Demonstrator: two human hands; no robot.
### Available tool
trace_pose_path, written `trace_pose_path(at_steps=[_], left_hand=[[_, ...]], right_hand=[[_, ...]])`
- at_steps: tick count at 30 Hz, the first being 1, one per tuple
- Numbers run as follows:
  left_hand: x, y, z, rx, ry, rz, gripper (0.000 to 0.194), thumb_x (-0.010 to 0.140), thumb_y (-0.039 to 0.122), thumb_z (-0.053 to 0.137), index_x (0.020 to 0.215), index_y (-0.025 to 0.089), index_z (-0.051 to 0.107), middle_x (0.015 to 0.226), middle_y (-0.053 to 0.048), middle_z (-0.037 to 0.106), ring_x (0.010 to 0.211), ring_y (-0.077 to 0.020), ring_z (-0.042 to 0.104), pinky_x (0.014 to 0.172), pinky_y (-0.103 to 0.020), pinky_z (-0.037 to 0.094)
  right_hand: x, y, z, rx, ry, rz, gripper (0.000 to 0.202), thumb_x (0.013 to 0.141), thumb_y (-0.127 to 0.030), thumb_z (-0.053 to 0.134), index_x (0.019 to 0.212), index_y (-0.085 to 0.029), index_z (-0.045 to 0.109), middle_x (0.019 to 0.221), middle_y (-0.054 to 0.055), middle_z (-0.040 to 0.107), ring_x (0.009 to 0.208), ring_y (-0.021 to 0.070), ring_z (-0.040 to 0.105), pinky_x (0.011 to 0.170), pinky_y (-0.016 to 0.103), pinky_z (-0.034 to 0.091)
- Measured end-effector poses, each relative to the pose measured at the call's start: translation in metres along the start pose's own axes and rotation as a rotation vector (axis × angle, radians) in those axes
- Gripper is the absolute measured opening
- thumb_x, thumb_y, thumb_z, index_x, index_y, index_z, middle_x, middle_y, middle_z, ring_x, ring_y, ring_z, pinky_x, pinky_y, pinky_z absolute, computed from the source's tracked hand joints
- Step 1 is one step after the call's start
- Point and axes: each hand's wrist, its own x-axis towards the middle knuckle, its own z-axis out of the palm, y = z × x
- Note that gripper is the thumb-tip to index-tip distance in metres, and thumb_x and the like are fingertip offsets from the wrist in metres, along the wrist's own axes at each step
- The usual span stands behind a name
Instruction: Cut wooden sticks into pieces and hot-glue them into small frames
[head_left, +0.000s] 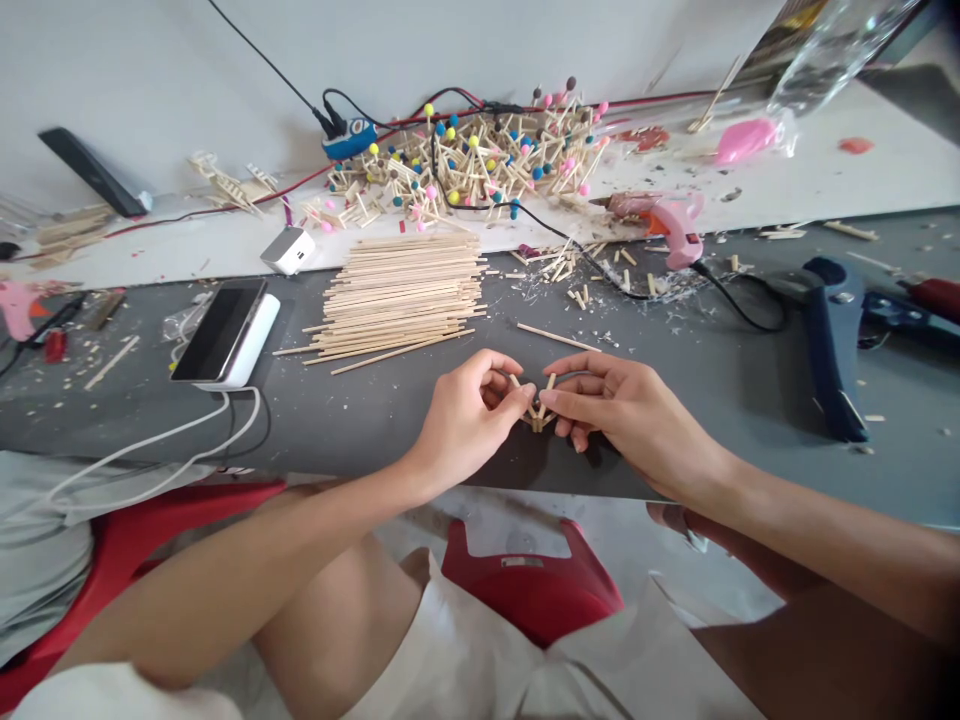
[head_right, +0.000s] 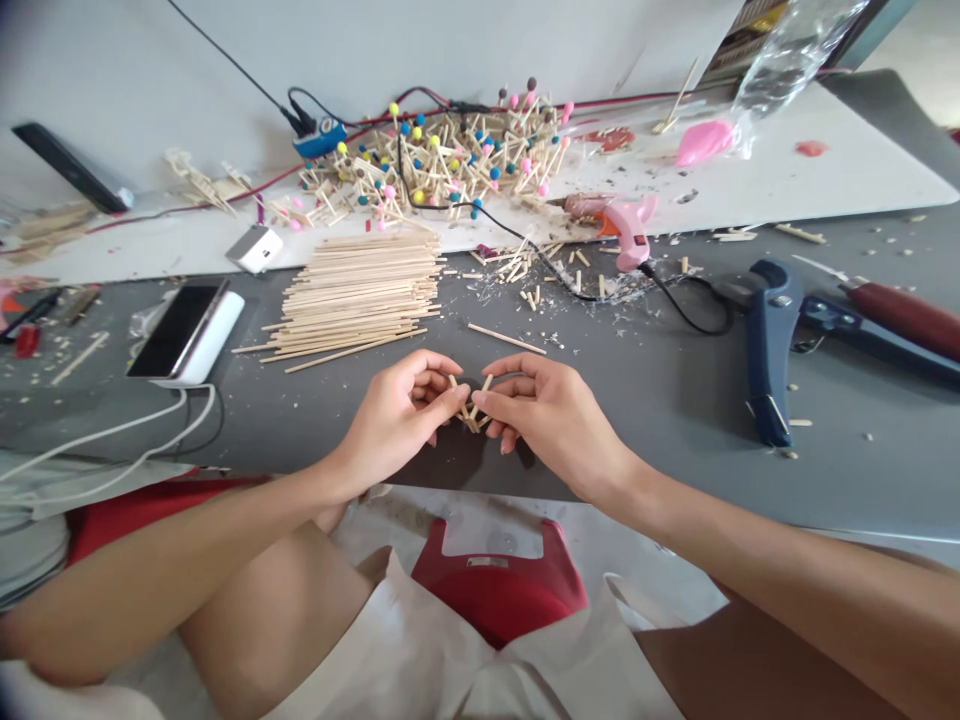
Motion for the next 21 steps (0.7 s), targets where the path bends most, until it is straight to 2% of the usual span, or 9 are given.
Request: trace_pose_path(at_steps=[4, 7, 21], left_hand=[[0.0001, -0.0023, 0.0013, -0.113, -0.031, -0.045, 0.028, 0.085, 0.038, 0.067, 0.102, 0.018, 0.059, 0.075, 0.000, 0.061, 0.053, -0.0091, 0.059, 0.043, -0.018, 0.048], [0.0004, -0.0038, 0.0020, -0.166, -0.044, -0.055, 0.029, 0.085, 0.038, 0.067, 0.102, 0.017, 0.058, 0.074, 0.001, 0.061, 0.053, -0.0098, 0.061, 0.047, -0.020, 0.054], [0.0012, -0.0060, 0.0020, -0.158, -0.055, -0.049, 0.025, 0.087, 0.036, 0.066, 0.101, 0.017, 0.057, 0.074, 0.000, 0.063, 0.051, -0.0098, 0.063, 0.048, -0.019, 0.053]], right_hand=[[0.0005, -0.0004, 0.0004, 0.001, -0.009, 0.001, 0.044, 0.073, -0.044, 0.081, 0.102, -0.016, 0.063, 0.065, 0.001, 0.065, 0.052, 0.0118, 0.058, 0.046, 0.022, 0.047], [0.0008, -0.0002, 0.0001, 0.011, -0.008, 0.007, 0.044, 0.073, -0.043, 0.081, 0.102, -0.016, 0.063, 0.066, 0.001, 0.065, 0.054, 0.0128, 0.060, 0.048, 0.023, 0.050], [0.0014, 0.0041, -0.0007, 0.011, 0.001, -0.032, 0.045, 0.073, -0.044, 0.081, 0.103, -0.016, 0.063, 0.069, 0.002, 0.067, 0.056, 0.0135, 0.061, 0.050, 0.024, 0.051]])
